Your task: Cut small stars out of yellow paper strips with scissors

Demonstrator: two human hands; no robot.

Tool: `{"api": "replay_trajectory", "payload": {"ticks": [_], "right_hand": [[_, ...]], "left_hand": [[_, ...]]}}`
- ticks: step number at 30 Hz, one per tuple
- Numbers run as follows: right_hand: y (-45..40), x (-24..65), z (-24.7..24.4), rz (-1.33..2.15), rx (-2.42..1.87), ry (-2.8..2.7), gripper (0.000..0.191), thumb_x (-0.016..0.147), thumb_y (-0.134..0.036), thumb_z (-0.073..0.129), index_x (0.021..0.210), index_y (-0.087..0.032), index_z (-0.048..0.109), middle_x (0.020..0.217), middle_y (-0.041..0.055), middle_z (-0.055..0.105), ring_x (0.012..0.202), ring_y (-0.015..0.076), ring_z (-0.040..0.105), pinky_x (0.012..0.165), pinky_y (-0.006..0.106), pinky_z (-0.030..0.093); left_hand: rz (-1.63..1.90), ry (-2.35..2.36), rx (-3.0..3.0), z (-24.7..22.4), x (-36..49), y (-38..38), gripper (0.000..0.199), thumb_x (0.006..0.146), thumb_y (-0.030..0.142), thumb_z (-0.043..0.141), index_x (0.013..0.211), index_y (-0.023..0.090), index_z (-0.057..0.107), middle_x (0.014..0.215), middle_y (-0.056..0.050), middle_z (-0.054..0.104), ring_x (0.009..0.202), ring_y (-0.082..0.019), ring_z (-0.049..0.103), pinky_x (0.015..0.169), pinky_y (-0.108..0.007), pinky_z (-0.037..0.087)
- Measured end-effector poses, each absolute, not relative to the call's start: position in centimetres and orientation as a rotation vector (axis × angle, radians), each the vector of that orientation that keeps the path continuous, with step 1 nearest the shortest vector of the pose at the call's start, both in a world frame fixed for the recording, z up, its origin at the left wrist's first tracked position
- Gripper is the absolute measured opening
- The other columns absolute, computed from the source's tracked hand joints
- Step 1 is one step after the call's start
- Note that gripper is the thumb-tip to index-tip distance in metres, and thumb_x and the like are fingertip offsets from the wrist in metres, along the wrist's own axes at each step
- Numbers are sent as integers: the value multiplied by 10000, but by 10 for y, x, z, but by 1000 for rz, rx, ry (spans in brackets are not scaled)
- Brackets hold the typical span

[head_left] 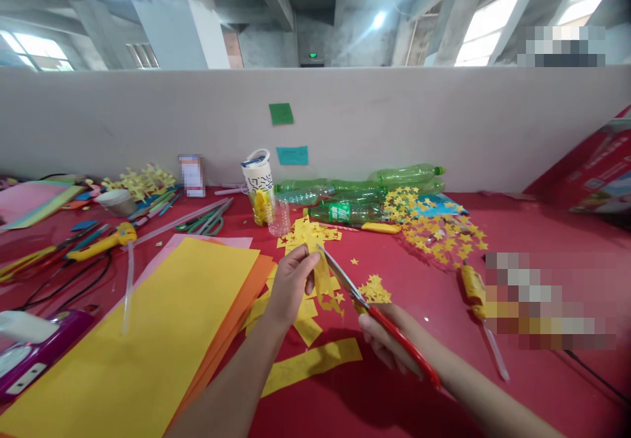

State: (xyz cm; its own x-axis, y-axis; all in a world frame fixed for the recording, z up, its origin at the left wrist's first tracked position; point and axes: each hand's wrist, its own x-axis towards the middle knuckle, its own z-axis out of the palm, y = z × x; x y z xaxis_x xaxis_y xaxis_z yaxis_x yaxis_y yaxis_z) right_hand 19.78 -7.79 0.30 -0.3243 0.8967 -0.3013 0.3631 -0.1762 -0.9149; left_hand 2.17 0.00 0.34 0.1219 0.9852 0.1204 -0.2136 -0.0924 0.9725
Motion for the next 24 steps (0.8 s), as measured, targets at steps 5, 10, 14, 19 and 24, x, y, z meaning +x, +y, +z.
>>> {"api": "replay_trajectory", "payload": {"ticks": [5,10,14,19,24], "right_hand": [[-81,196,-4,1521,-1471,-1588,427,805,-582,401,683,-176,446,373,-84,408,295,44,335,320,138,245],[-82,196,-11,1516,-1444,-1578,429,815,-581,383,697,-174,453,384,-76,423,304,45,349,321,136,248],[-83,197,-7,1522,-1461,-1585,431,813,-583,389,699,-173,458,409,-70,435,319,43,364,330,136,256],[-83,196,-6,1511,-1508,-1552,451,805,-603,377,677,-177,450,368,-76,416,301,42,357,316,133,241],[-81,194,-5,1533,-1538,-1534,483,773,-646,378,637,-185,429,349,-82,394,271,45,342,275,132,226]], "left_hand": [[1250,904,1206,3,23,-2,272,746,325,561,558,159,455,457,54,435,354,-36,345,364,-181,247],[1222,898,1195,2,24,-4,285,753,332,564,558,149,466,473,39,474,357,-28,351,363,-175,235],[1209,874,1172,1,23,-4,272,759,327,565,575,150,472,476,41,475,364,-29,361,361,-172,231],[1203,867,1163,1,23,-3,287,756,328,572,562,147,464,474,41,479,361,-26,359,360,-170,232],[1193,863,1156,1,23,-3,286,755,327,573,563,143,467,474,41,489,355,-21,356,359,-165,240]]}}
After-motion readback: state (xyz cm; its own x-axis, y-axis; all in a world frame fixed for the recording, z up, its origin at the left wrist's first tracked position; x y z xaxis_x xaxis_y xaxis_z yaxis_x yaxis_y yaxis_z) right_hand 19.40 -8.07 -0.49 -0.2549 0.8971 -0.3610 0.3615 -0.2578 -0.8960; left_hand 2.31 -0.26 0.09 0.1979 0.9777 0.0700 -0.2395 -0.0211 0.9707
